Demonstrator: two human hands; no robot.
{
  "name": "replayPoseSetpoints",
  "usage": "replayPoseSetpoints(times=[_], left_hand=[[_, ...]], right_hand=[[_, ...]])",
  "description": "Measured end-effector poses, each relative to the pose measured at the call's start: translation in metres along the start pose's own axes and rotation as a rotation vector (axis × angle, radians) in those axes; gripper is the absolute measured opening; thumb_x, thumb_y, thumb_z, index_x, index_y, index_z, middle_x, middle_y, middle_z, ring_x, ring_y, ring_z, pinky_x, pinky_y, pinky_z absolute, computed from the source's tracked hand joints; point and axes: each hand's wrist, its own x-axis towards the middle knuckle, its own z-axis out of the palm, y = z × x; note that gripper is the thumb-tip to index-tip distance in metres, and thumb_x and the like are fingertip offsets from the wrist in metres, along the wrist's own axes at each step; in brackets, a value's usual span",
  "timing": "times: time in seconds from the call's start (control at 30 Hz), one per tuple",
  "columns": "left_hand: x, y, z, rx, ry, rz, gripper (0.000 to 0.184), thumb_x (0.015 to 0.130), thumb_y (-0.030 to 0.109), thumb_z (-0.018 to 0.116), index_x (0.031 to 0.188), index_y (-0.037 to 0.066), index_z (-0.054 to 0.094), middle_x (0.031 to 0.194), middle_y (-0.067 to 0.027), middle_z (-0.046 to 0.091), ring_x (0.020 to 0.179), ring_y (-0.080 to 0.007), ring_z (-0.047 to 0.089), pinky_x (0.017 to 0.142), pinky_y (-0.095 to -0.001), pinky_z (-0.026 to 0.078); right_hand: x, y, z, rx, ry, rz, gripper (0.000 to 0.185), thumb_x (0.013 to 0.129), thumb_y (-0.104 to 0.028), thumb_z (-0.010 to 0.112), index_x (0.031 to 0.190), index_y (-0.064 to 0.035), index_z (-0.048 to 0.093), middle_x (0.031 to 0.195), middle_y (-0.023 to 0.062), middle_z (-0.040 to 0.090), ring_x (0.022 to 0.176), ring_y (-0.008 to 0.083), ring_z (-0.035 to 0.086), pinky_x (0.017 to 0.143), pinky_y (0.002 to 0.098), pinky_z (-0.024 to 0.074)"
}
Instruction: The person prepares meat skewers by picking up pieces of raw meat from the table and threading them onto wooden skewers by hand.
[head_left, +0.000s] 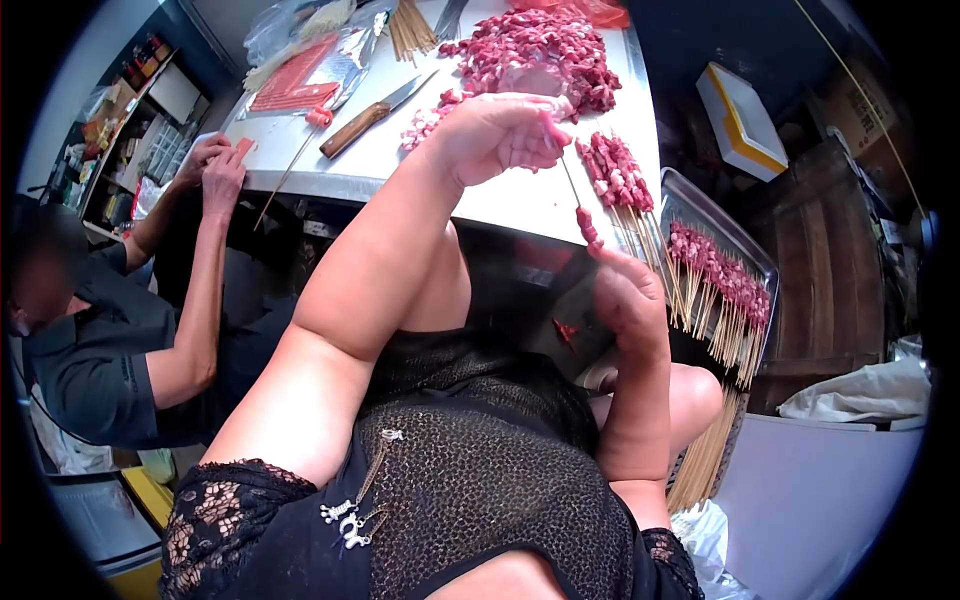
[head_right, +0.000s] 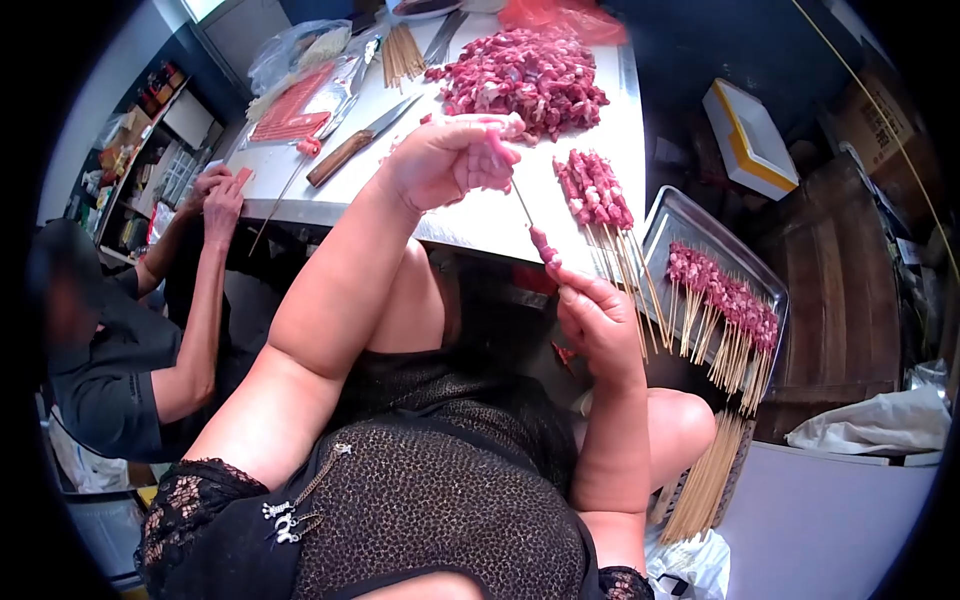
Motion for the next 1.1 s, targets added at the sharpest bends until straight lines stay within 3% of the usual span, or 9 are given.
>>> replayPoseSetpoints(times=[0.07,0.13,0.27,0.33,0.4,0.57,0.67,0.73,1.1], left_hand=[[0.0,0.001,0.003,-0.004,0.001,0.002,0.019,0.087,0.009,0.05,0.097,-0.004,0.06,0.084,-0.0137,0.067,0.073,-0.0198,0.066,0.072,-0.032,0.056],[0.001,-0.003,0.001,0.096,-0.002,-0.021,0.033,0.092,0.016,0.046,0.115,-0.008,0.05,0.092,-0.0184,0.066,0.078,-0.0234,0.068,0.076,-0.0351,0.055],[0.0,-0.011,0.012,0.285,0.043,-0.114,0.027,0.09,0.013,0.052,0.11,-0.004,0.056,0.094,-0.0184,0.066,0.08,-0.0236,0.067,0.075,-0.0344,0.055],[0.004,-0.018,0.016,0.242,0.075,-0.125,0.025,0.089,0.013,0.054,0.107,-0.003,0.057,0.095,-0.0185,0.066,0.081,-0.0238,0.067,0.075,-0.0341,0.055],[0.01,-0.015,0.016,0.178,0.241,-0.003,0.022,0.091,0.014,0.052,0.105,-0.003,0.058,0.095,-0.0186,0.066,0.082,-0.0243,0.067,0.073,-0.0333,0.056],[0.011,-0.011,0.008,0.187,0.329,0.085,0.022,0.094,0.013,0.045,0.103,-0.002,0.057,0.099,-0.0203,0.065,0.085,-0.0262,0.067,0.076,-0.035,0.057],[0.012,-0.012,0.006,0.116,0.346,0.101,0.023,0.095,0.013,0.042,0.105,-0.002,0.056,0.099,-0.0214,0.064,0.085,-0.0282,0.067,0.076,-0.036,0.056],[0.01,-0.01,0.007,0.14,0.344,0.116,0.023,0.096,0.014,0.042,0.106,-0.003,0.055,0.099,-0.0218,0.064,0.086,-0.029,0.066,0.077,-0.0363,0.056],[0.009,-0.008,0.005,-0.001,0.244,0.094,0.03,0.097,0.021,0.043,0.109,-0.005,0.054,0.101,-0.0222,0.063,0.095,-0.0314,0.064,0.082,-0.0403,0.054]], right_hand=[[0.0,-0.002,0.003,0.021,0.005,0.01,0.026,0.09,-0.005,0.052,0.115,0.002,0.058,0.061,-0.0038,0.044,0.048,0.0038,0.033,0.042,0.0175,0.0232],[0.001,0.0,0.006,0.08,-0.029,0.045,0.026,0.09,-0.005,0.052,0.115,0.0018,0.058,0.061,-0.0038,0.043,0.047,0.0038,0.033,0.042,0.0173,0.0232],[0.01,0.008,0.019,0.108,0.122,0.014,0.026,0.091,-0.006,0.051,0.116,0.0015,0.057,0.061,-0.0048,0.042,0.046,0.0026,0.033,0.04,0.0167,0.0222],[0.012,0.007,0.018,0.134,0.084,0.001,0.027,0.091,-0.005,0.051,0.116,0.0015,0.057,0.062,-0.0055,0.042,0.047,0.0019,0.032,0.04,0.0163,0.0224],[0.015,0.008,0.015,0.167,0.118,-0.022,0.028,0.091,-0.004,0.052,0.117,0.0016,0.057,0.063,-0.006,0.043,0.047,0.0016,0.032,0.04,0.016,0.0226],[0.015,0.005,0.011,0.033,0.133,0.034,0.029,0.091,-0.006,0.052,0.119,0.0009,0.056,0.064,-0.0062,0.044,0.049,0.0006,0.034,0.043,0.015,0.0247],[0.016,0.006,0.011,-0.056,0.139,0.027,0.028,0.091,-0.006,0.052,0.119,0.0006,0.057,0.065,-0.0067,0.045,0.051,-0.0001,0.035,0.044,0.0145,0.026],[0.017,0.009,0.01,-0.195,0.201,0.016,0.028,0.092,-0.006,0.049,0.118,0.0016,0.056,0.059,-0.0102,0.038,0.045,-0.0009,0.031,0.04,0.0153,0.0224],[0.013,0.012,0.016,-0.189,0.271,-0.056,0.027,0.092,-0.006,0.05,0.116,0.0021,0.057,0.062,-0.0091,0.043,0.048,-0.0007,0.033,0.043,0.0149,0.0241]])
